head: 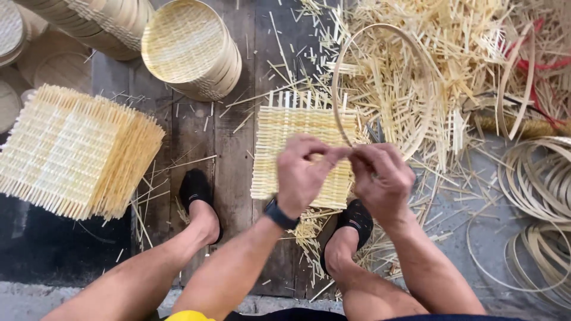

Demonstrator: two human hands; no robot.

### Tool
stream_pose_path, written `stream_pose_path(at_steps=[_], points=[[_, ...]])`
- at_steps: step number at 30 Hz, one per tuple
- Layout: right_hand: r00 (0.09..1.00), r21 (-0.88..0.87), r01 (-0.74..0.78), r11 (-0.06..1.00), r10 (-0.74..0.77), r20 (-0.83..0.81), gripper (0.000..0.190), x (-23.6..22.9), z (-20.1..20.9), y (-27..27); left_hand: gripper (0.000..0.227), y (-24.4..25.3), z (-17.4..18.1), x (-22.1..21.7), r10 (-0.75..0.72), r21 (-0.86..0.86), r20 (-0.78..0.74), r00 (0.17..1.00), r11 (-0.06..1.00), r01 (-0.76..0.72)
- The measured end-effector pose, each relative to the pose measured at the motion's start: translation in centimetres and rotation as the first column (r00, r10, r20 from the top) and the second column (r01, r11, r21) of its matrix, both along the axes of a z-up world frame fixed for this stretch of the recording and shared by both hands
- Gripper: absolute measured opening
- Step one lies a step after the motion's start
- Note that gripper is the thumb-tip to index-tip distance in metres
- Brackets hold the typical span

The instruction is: Assembling and trimming bamboo basket frames and woven mats using scissors.

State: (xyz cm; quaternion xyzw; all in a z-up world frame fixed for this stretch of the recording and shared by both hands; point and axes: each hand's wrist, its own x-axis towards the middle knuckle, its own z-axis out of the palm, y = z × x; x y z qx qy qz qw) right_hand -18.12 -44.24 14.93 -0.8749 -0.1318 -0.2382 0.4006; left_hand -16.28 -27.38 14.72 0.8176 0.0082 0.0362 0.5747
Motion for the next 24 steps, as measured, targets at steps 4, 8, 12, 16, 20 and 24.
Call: stream_pose_path(at_steps=[4,8,12,16,20,24], points=[[0.995,-0.076,-0.098,0.992,0.095,-0.034,0.023,0.7,3.9,-0.3,0.036,2.6,3.7,2.6,-0.089,0.234,0.477,0.874,0.972,-0.028],[0.963,-0.186,-0.262,0.947,0.268,0.007,0.029,1.6,5.2,-0.1,0.065,2.0,2.4,5.0,-0.396,-0.020,0.057,0.916,0.917,0.398],[0.935,-0.421,-0.238,0.875,0.324,0.146,0.030,2.5,6.4,0.4,0.068,2.0,0.8,4.4,-0.569,-0.561,-0.610,0.551,0.801,0.206],[0.912,-0.473,-0.310,0.824,0.399,0.098,0.028,3.2,4.4,0.4,0.074,2.4,0.7,4.1,-0.615,-0.615,-0.664,0.426,0.773,0.157],[0.915,-0.445,-0.348,0.825,0.402,0.028,0.023,3.0,2.2,1.0,0.076,1.6,-0.2,3.7,-0.544,-0.566,-0.701,0.462,0.818,0.105],[0.952,-0.434,-0.253,0.865,0.302,0.047,0.024,2.1,2.0,2.1,0.074,1.0,0.1,2.9,-0.442,-0.593,-0.710,0.549,0.795,-0.127]])
